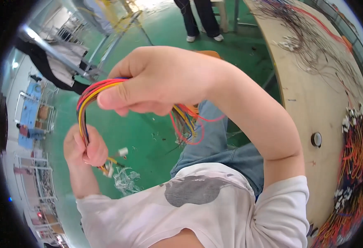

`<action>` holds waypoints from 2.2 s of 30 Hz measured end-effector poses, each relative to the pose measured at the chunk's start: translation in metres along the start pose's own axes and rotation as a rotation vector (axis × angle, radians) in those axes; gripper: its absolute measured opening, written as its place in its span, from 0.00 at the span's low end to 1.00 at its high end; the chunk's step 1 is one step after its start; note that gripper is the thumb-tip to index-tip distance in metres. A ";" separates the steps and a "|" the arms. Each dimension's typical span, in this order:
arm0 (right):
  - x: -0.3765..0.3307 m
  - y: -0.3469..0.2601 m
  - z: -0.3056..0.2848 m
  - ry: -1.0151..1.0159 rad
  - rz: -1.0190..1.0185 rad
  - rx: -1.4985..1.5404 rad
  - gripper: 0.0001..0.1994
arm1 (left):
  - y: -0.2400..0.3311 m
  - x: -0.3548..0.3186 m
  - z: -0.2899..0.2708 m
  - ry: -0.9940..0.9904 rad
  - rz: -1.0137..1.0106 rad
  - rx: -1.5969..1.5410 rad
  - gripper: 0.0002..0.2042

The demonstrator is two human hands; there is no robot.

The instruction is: Wrapping electrical wire bundle connectors with black electrical tape in a factory setting.

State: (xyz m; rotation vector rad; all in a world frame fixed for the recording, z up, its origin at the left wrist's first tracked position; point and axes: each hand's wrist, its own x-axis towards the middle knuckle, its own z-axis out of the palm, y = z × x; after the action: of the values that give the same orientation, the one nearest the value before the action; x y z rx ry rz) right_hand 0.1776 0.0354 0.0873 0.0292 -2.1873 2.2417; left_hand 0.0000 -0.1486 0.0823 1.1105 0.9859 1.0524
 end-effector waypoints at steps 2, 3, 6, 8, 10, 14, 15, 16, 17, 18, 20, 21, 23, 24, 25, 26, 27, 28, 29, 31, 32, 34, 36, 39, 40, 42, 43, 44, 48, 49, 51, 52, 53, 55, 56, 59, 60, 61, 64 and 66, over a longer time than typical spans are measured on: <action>0.004 0.024 -0.017 -0.090 0.027 0.138 0.16 | -0.011 -0.007 0.005 0.314 0.182 -0.221 0.21; 0.005 0.040 -0.025 -0.217 0.044 0.273 0.16 | -0.006 -0.012 0.001 0.508 0.260 -0.496 0.20; -0.008 0.081 -0.027 0.016 0.181 0.173 0.16 | 0.012 -0.021 -0.043 0.299 0.268 -0.604 0.17; -0.018 0.115 -0.040 -0.053 0.268 0.353 0.15 | 0.009 -0.028 -0.071 0.318 0.272 -0.736 0.15; -0.015 0.126 -0.032 -0.062 0.244 0.338 0.15 | 0.002 -0.043 -0.092 0.374 0.273 -0.787 0.14; -0.007 0.117 -0.020 0.133 0.278 -0.292 0.14 | -0.022 -0.041 -0.132 0.477 0.337 -0.889 0.13; -0.005 0.120 -0.022 0.140 0.239 -0.486 0.13 | -0.022 -0.043 -0.138 0.557 0.403 -0.887 0.12; -0.007 0.131 -0.024 0.162 0.234 -0.485 0.11 | -0.024 -0.047 -0.145 0.591 0.405 -0.857 0.13; -0.009 0.144 -0.027 0.186 0.231 -0.525 0.12 | -0.024 -0.051 -0.148 0.631 0.410 -0.824 0.13; -0.011 0.154 -0.027 0.215 0.237 -0.563 0.12 | -0.025 -0.044 -0.137 0.752 0.396 -0.701 0.13; -0.007 0.157 -0.024 0.212 0.227 -0.635 0.12 | -0.029 -0.017 -0.107 1.060 0.384 -0.220 0.13; -0.001 0.146 -0.017 0.061 0.212 -0.810 0.13 | -0.036 -0.011 -0.099 1.026 0.398 0.108 0.13; 0.015 0.142 -0.007 -0.054 0.226 -0.862 0.13 | -0.045 0.022 -0.065 0.970 0.254 0.595 0.14; 0.026 0.131 0.000 -0.066 0.218 -0.857 0.13 | -0.053 0.035 -0.049 0.808 0.285 0.784 0.14; 0.039 0.113 0.007 -0.103 0.193 -0.788 0.13 | -0.063 0.046 -0.038 0.641 0.310 0.963 0.15; 0.047 0.103 0.007 -0.133 0.172 -0.724 0.13 | -0.073 0.052 -0.031 0.568 0.116 0.883 0.14; 0.052 0.101 0.001 -0.179 -0.003 -0.759 0.13 | -0.085 0.060 -0.025 0.601 0.022 0.933 0.12; 0.056 0.100 -0.006 -0.224 -0.178 -0.791 0.13 | -0.082 0.061 -0.025 0.602 0.024 0.935 0.12; 0.055 0.096 -0.010 -0.131 0.014 -0.680 0.14 | -0.080 0.061 -0.028 0.573 -0.102 0.738 0.12; 0.049 0.099 -0.025 -0.090 0.110 -0.632 0.14 | -0.076 0.059 -0.028 0.586 -0.203 0.461 0.13; 0.042 0.100 -0.031 -0.081 0.121 -0.624 0.11 | -0.075 0.058 -0.029 0.579 -0.203 0.457 0.13; 0.040 0.103 -0.036 -0.053 0.069 -0.569 0.11 | -0.072 0.055 -0.035 0.380 -0.377 0.109 0.15; 0.040 0.102 -0.036 -0.014 0.018 -0.506 0.11 | -0.068 0.054 -0.036 0.126 -0.429 -0.188 0.17; 0.046 0.094 -0.035 -0.082 -0.049 -0.435 0.11 | -0.079 0.044 -0.032 -0.067 -0.253 -0.470 0.17; 0.048 0.096 -0.034 -0.069 -0.043 -0.430 0.11 | -0.078 0.042 -0.031 -0.064 -0.197 -0.496 0.17; 0.052 0.101 -0.031 -0.100 0.022 -0.208 0.11 | -0.076 0.040 -0.028 -0.001 -0.158 -0.490 0.15; 0.048 0.102 -0.026 -0.055 -0.076 -0.224 0.12 | -0.077 0.040 -0.023 0.025 -0.120 -0.426 0.14; 0.046 0.097 -0.028 -0.055 -0.076 -0.223 0.12 | -0.074 0.039 -0.021 0.057 -0.175 -0.375 0.14; 0.038 0.064 -0.022 -0.086 0.122 -0.507 0.13 | -0.067 0.045 -0.014 0.147 -0.312 -0.500 0.15; 0.041 0.069 -0.020 -0.154 0.029 -0.560 0.13 | -0.067 0.044 -0.013 0.112 -0.360 -0.490 0.15; 0.045 0.077 -0.021 -0.242 -0.052 -0.504 0.16 | -0.064 0.043 -0.011 0.043 -0.394 -0.497 0.14; 0.048 0.080 -0.023 -0.238 -0.048 -0.502 0.16 | -0.064 0.041 -0.013 0.085 -0.338 -0.494 0.15; 0.051 0.086 -0.025 -0.257 0.022 -0.251 0.16 | -0.065 0.036 -0.016 0.126 -0.281 -0.497 0.16; 0.050 0.107 -0.036 -0.378 0.105 0.321 0.17 | -0.055 0.026 -0.016 0.227 -0.126 -0.598 0.15; 0.044 0.115 -0.044 -0.370 0.101 0.370 0.17 | -0.049 0.017 -0.021 0.247 -0.003 -0.699 0.15; 0.028 0.141 -0.060 -0.316 0.175 0.472 0.16 | -0.027 -0.011 -0.048 0.271 0.257 -0.828 0.15; 0.023 0.148 -0.062 -0.266 0.221 0.477 0.16 | -0.027 -0.015 -0.060 0.377 0.246 -0.856 0.15; 0.019 0.153 -0.064 -0.273 0.302 0.484 0.15 | -0.030 -0.016 -0.067 0.481 0.233 -0.883 0.14; 0.018 0.159 -0.057 -0.197 0.239 0.194 0.16 | -0.043 -0.018 -0.085 0.502 0.270 -0.934 0.13; 0.015 0.152 -0.061 -0.168 0.282 0.137 0.16 | -0.045 -0.023 -0.096 0.514 0.292 -0.952 0.13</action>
State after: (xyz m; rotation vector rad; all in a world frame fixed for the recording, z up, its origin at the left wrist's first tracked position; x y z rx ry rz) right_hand 0.1588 0.0925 -0.0662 -0.1000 -2.2372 2.6281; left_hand -0.0911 -0.1570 0.0239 0.1851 0.5614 1.8360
